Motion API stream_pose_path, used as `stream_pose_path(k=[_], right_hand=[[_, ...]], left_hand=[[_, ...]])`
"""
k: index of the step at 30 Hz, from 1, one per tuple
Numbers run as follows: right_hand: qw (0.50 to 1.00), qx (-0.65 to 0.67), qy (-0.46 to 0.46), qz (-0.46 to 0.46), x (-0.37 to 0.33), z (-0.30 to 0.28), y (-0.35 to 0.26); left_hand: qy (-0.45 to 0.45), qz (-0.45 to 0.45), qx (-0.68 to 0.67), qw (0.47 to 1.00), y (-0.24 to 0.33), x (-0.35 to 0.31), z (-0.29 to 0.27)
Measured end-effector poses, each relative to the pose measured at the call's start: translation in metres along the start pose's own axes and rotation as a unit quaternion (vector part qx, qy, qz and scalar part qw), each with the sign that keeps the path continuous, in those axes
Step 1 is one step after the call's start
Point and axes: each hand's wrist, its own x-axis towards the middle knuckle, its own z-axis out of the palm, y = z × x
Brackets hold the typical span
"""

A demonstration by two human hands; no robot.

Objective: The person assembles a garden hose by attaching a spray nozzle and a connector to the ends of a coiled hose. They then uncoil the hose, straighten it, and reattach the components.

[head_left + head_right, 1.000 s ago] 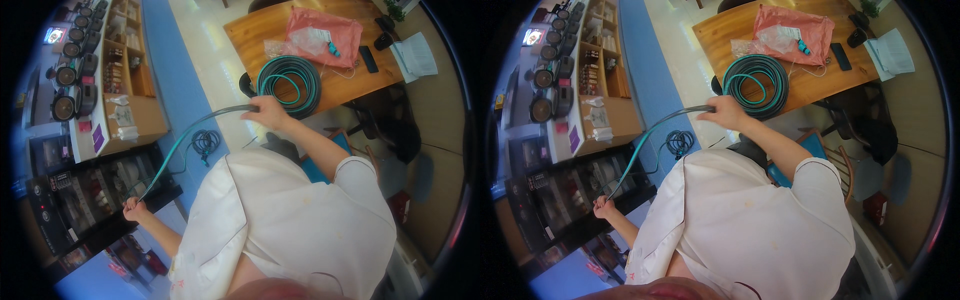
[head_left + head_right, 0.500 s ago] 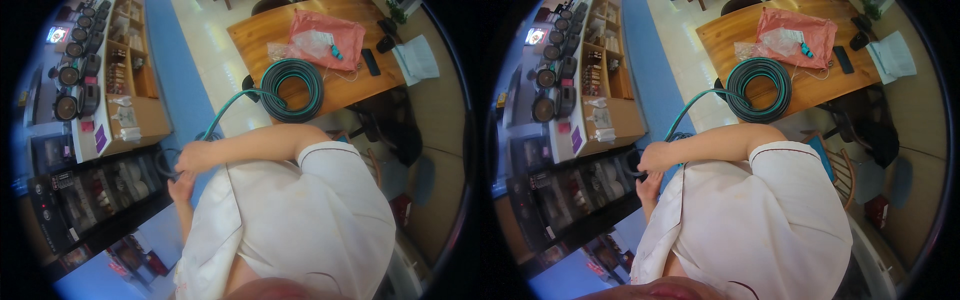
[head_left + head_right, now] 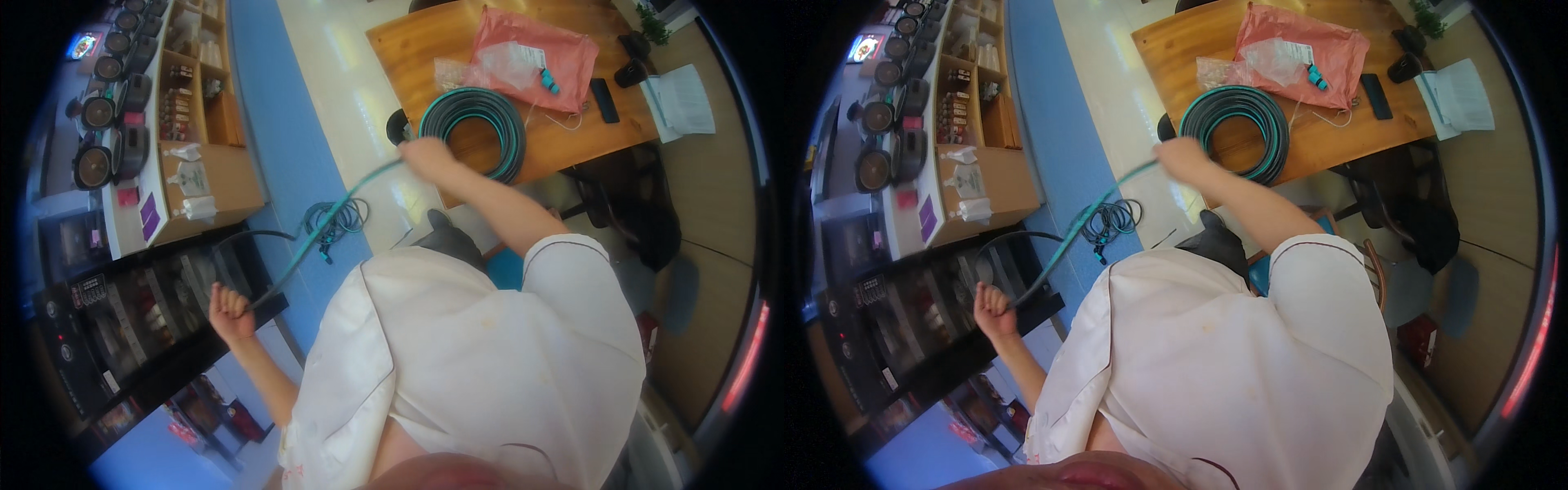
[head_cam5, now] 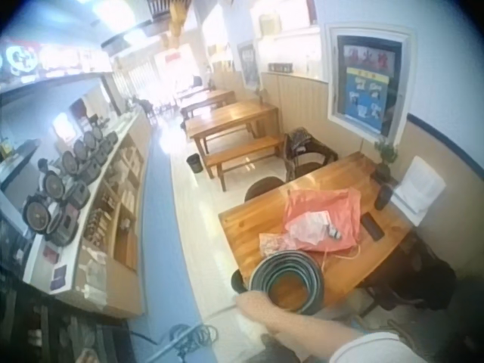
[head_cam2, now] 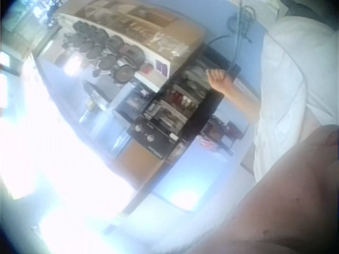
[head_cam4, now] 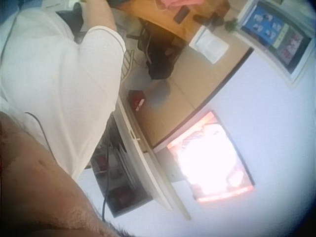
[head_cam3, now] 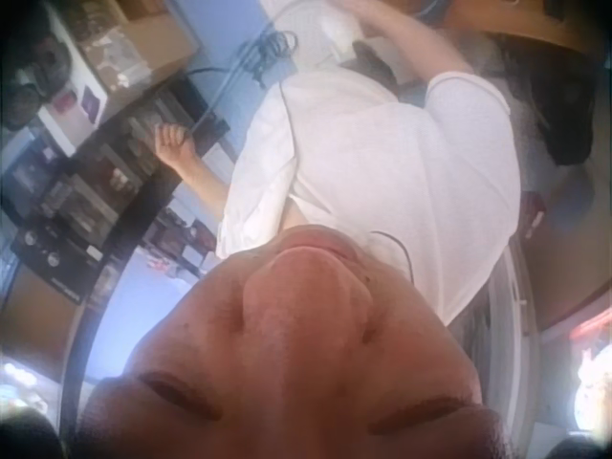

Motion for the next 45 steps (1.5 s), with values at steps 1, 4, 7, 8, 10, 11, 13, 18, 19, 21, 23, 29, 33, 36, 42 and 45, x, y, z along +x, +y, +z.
stream_pose_path(k=[1, 4, 7, 8, 10, 11, 13, 18, 19, 21, 23, 29, 33, 36, 42, 45], right_hand=[[0.998, 0.04, 0.025, 0.052, -0.005, -0.017, 0.022], [0.977, 0.167, 0.069, 0.117, -0.023, -0.056, 0.062], [0.958, 0.221, 0.121, 0.136, -0.024, -0.078, 0.061], [0.937, 0.291, 0.171, 0.086, -0.022, -0.084, 0.054], [0.922, 0.302, 0.239, 0.03, -0.015, -0.101, 0.037], [0.927, 0.253, 0.276, 0.001, -0.013, -0.108, 0.027], [0.944, 0.218, 0.249, 0.017, -0.019, -0.115, 0.005], [0.981, 0.168, 0.044, -0.087, -0.041, -0.074, -0.033], [0.989, 0.13, -0.021, -0.071, -0.048, -0.06, -0.038], [0.969, 0.216, -0.123, -0.014, -0.061, -0.028, -0.051], [0.962, 0.188, -0.197, -0.032, -0.063, -0.004, -0.063], [0.969, 0.1, -0.187, -0.128, -0.058, 0.017, -0.069], [0.976, 0.092, 0.182, -0.071, -0.072, -0.009, -0.009], [0.933, -0.104, 0.306, 0.161, -0.092, -0.029, 0.067], [0.813, 0.27, 0.204, 0.474, -0.112, 0.005, 0.185], [0.741, 0.452, 0.221, 0.444, -0.119, 0.025, 0.201]], left_hand=[[0.004, 0.025, 0.005, 1.0, 0.018, -0.006, -0.002], [-0.021, 0.062, -0.015, 0.998, 0.071, -0.016, -0.009], [-0.07, 0.05, -0.036, 0.996, 0.113, -0.021, -0.015], [-0.025, 0.089, -0.051, 0.994, 0.123, -0.021, -0.017], [-0.039, 0.082, -0.06, 0.994, 0.137, -0.017, -0.023], [-0.038, 0.083, -0.082, 0.992, 0.143, -0.013, -0.027], [-0.03, 0.106, -0.028, 0.994, 0.147, -0.006, -0.044], [0.152, 0.189, 0.052, 0.969, 0.136, 0.006, -0.111], [0.186, 0.19, 0.055, 0.962, 0.132, 0.006, -0.127], [0.194, 0.176, 0.091, 0.961, 0.133, 0.009, -0.155], [0.236, 0.197, 0.135, 0.942, 0.13, 0.017, -0.182], [0.434, 0.097, 0.621, 0.646, 0.031, 0.035, -0.269], [0.259, -0.052, 0.658, 0.705, -0.099, 0.018, -0.3], [0.175, -0.183, 0.613, 0.748, -0.188, -0.017, -0.309], [-0.011, -0.165, 0.59, 0.79, -0.243, 0.012, -0.24], [-0.057, -0.166, 0.566, 0.806, -0.248, 0.052, -0.136]])
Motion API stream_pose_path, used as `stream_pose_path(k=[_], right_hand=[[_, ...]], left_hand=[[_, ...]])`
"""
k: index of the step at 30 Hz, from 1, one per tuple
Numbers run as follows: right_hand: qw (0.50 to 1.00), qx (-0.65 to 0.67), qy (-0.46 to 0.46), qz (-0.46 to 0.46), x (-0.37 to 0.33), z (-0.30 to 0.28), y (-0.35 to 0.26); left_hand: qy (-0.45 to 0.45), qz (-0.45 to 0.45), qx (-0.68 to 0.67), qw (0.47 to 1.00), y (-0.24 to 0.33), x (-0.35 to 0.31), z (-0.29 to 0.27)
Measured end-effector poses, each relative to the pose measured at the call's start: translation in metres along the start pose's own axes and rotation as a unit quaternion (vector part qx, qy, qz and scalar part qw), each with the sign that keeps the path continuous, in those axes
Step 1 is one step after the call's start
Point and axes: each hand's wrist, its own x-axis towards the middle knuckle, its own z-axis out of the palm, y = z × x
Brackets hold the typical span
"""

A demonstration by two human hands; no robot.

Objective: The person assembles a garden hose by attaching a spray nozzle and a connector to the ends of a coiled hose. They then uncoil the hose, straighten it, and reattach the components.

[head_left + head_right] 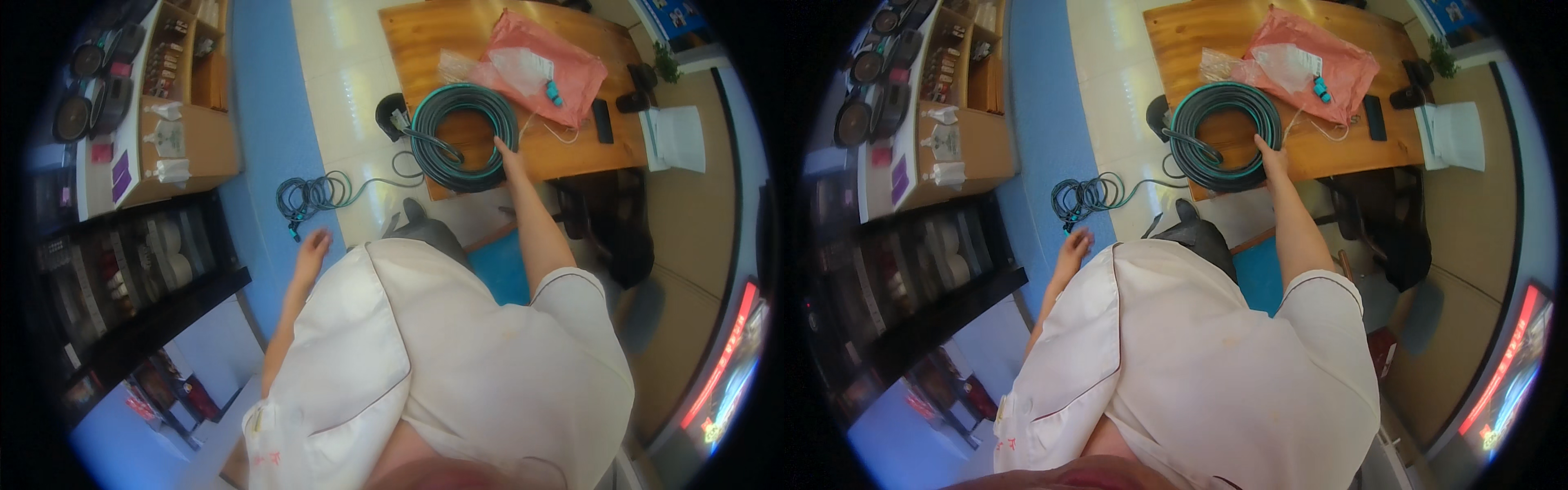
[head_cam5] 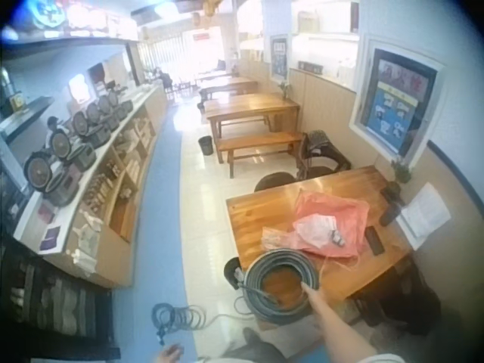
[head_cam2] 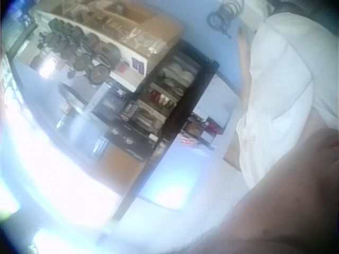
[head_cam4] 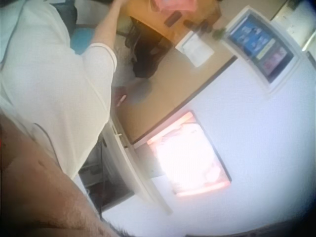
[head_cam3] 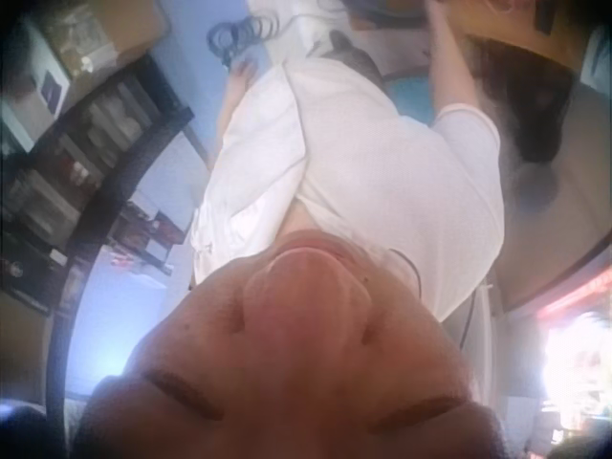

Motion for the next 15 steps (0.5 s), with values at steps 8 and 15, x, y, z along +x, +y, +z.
stream_pose_path(k=[8, 15], right_hand=[[0.988, 0.095, -0.047, 0.116, -0.008, -0.009, -0.01], [0.989, 0.126, -0.014, 0.082, -0.031, -0.031, 0.012]], left_hand=[[-0.164, 0.26, 0.213, 0.928, 0.215, 0.066, 0.164], [-0.214, 0.417, 0.291, 0.834, 0.237, 0.083, 0.259]])
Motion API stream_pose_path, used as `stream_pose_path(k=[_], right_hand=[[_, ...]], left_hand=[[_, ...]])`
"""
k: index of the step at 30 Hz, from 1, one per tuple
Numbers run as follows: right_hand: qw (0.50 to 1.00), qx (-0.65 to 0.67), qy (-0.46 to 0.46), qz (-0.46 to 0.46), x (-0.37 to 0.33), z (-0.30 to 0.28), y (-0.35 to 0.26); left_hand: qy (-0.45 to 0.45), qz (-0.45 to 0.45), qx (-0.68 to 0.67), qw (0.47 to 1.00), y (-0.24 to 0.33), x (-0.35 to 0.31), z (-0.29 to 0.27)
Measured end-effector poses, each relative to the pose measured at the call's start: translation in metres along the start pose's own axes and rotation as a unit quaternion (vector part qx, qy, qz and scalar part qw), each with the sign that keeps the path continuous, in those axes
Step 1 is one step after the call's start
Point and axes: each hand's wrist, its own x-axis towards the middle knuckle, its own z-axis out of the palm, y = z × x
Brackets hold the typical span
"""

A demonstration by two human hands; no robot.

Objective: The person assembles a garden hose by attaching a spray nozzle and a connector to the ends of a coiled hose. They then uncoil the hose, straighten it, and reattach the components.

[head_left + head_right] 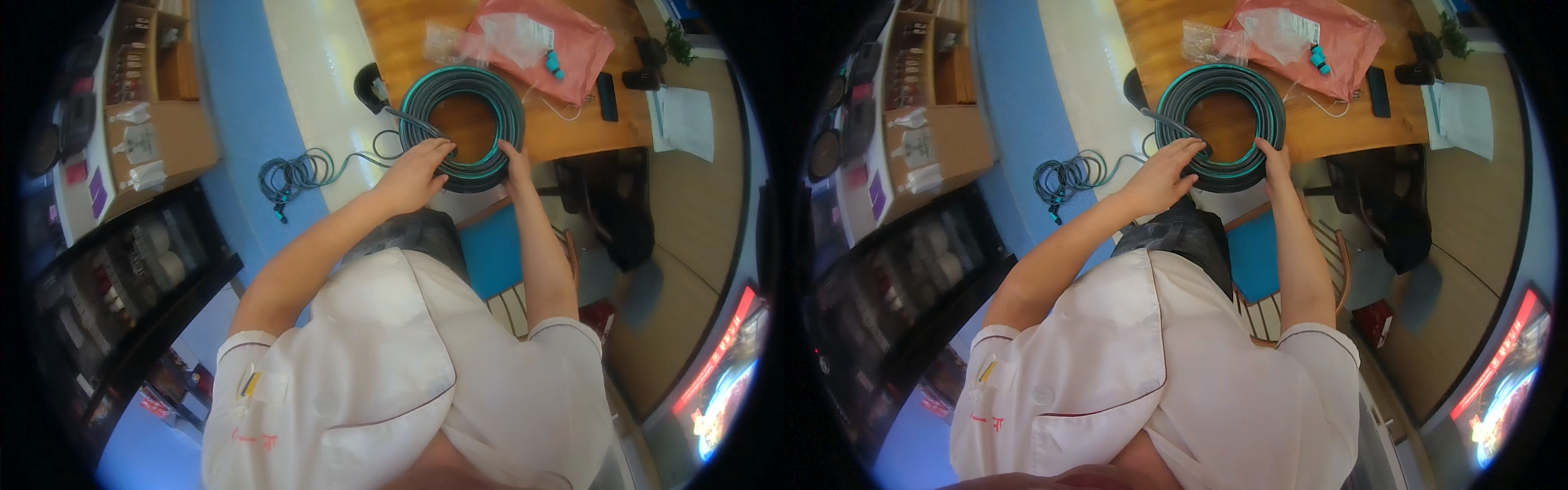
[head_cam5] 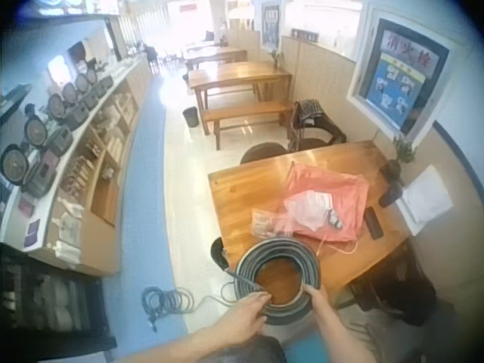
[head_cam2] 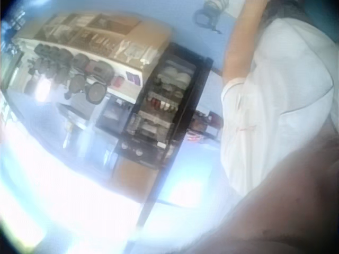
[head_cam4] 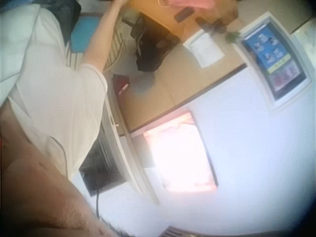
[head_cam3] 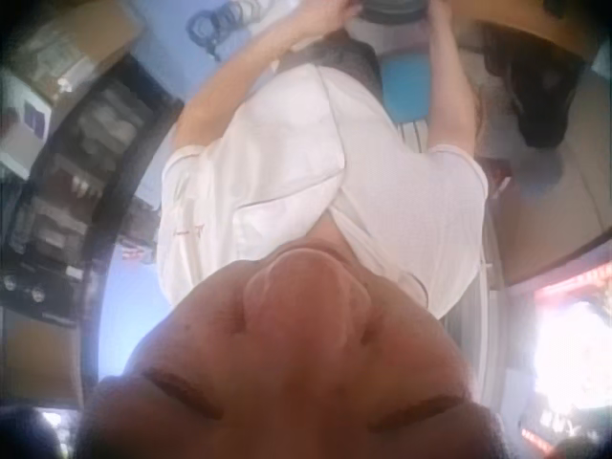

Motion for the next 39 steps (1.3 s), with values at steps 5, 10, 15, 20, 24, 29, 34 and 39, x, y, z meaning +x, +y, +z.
stream_pose_path(k=[5, 10, 15, 20, 24, 29, 34, 39], right_hand=[[0.991, -0.051, 0.079, -0.092, -0.045, -0.014, -0.008], [0.941, -0.226, 0.14, -0.208, -0.095, 0.023, -0.05], [0.84, -0.382, 0.146, -0.357, -0.173, 0.091, -0.076], [0.765, -0.435, 0.033, -0.473, -0.203, 0.123, -0.092], [0.773, -0.316, -0.127, -0.535, -0.213, 0.117, -0.081], [0.905, -0.165, 0.015, -0.392, -0.189, 0.123, -0.038], [0.97, -0.161, 0.117, -0.137, -0.081, 0.142, -0.007], [0.898, 0.231, -0.3, 0.226, -0.066, 0.155, 0.026]], left_hand=[[-0.048, -0.001, 0.043, 0.998, -0.006, 0.007, 0.034], [-0.095, -0.136, -0.188, 0.968, 0.004, 0.034, 0.061], [-0.019, -0.269, -0.652, 0.709, 0.018, 0.053, 0.053], [0.009, -0.235, -0.835, 0.498, 0.007, 0.028, -0.007], [-0.055, -0.131, -0.876, 0.46, -0.005, -0.009, -0.052], [-0.18, -0.085, -0.829, 0.523, -0.016, -0.046, -0.088], [-0.23, 0.033, -0.754, 0.615, -0.017, -0.063, -0.113], [-0.152, 0.103, -0.716, 0.673, 0.021, -0.075, -0.132]])
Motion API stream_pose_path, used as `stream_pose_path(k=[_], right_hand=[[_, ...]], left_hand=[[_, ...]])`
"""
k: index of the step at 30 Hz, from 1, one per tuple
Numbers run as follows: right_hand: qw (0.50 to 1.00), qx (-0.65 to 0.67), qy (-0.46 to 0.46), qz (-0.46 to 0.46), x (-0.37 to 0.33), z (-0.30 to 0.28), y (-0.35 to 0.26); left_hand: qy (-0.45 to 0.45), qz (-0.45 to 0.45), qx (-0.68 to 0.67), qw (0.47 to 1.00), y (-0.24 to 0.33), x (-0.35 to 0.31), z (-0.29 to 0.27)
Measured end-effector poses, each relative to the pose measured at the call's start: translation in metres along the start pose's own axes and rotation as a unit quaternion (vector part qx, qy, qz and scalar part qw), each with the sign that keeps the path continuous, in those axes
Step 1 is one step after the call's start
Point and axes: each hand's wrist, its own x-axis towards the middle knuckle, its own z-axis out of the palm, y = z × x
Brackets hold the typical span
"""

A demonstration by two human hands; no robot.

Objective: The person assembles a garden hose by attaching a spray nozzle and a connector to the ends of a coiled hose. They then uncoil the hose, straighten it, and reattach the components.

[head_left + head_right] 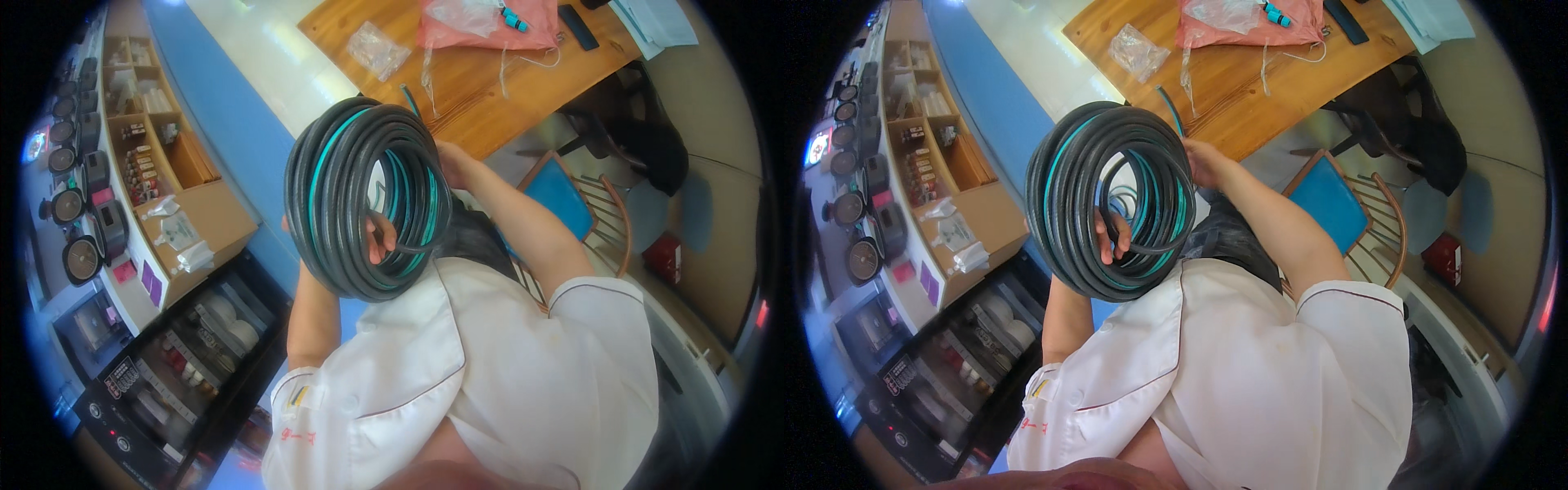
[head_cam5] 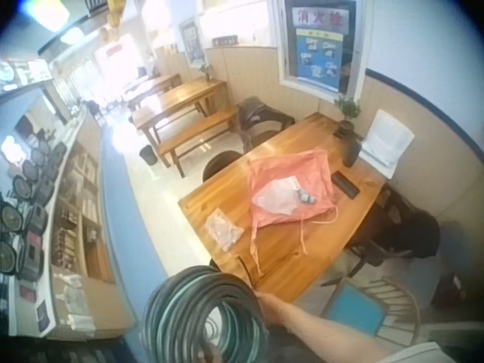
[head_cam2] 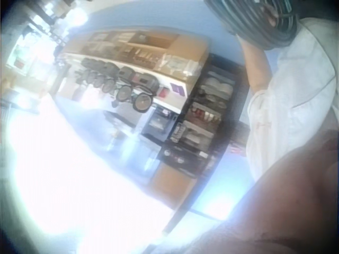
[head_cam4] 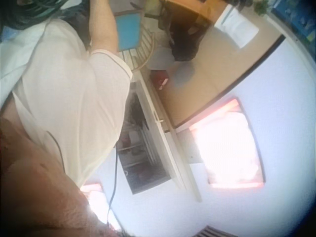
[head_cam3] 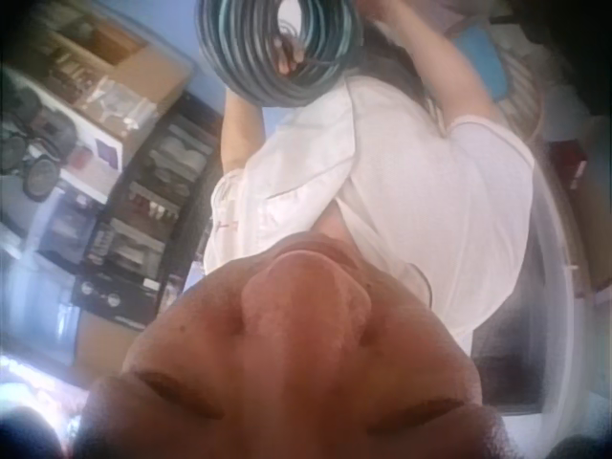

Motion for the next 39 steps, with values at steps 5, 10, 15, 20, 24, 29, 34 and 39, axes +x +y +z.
stream_pose_path(k=[5, 10, 15, 20, 24, 29, 34, 39], right_hand=[[0.916, -0.32, 0.019, -0.24, 0.002, 0.012, 0.047], [0.82, -0.413, 0.158, -0.362, 0.024, 0.003, 0.065], [0.826, -0.453, 0.131, -0.309, 0.037, -0.011, 0.077], [0.716, -0.52, 0.329, -0.33, 0.011, -0.009, 0.105], [0.699, -0.428, 0.407, -0.403, 0.0, -0.012, 0.107], [0.622, -0.348, 0.439, -0.547, -0.079, -0.068, 0.052], [0.656, -0.18, 0.432, -0.593, -0.237, -0.072, -0.023], [0.568, -0.111, 0.423, -0.697, -0.366, -0.007, -0.073]], left_hand=[[0.036, 0.051, 0.06, 0.996, 0.006, 0.004, 0.03], [-0.056, 0.07, 0.065, 0.994, 0.014, 0.004, 0.009], [-0.209, 0.011, 0.038, 0.977, 0.046, 0.015, -0.007], [-0.261, -0.028, 0.056, 0.963, 0.09, 0.034, 0.024], [-0.168, 0.029, 0.104, 0.98, 0.107, 0.031, 0.05], [0.006, 0.061, 0.142, 0.988, 0.097, 0.028, 0.047], [0.169, -0.026, 0.095, 0.981, 0.06, 0.049, 0.002], [0.245, -0.113, 0.162, 0.949, -0.034, 0.088, -0.06]])
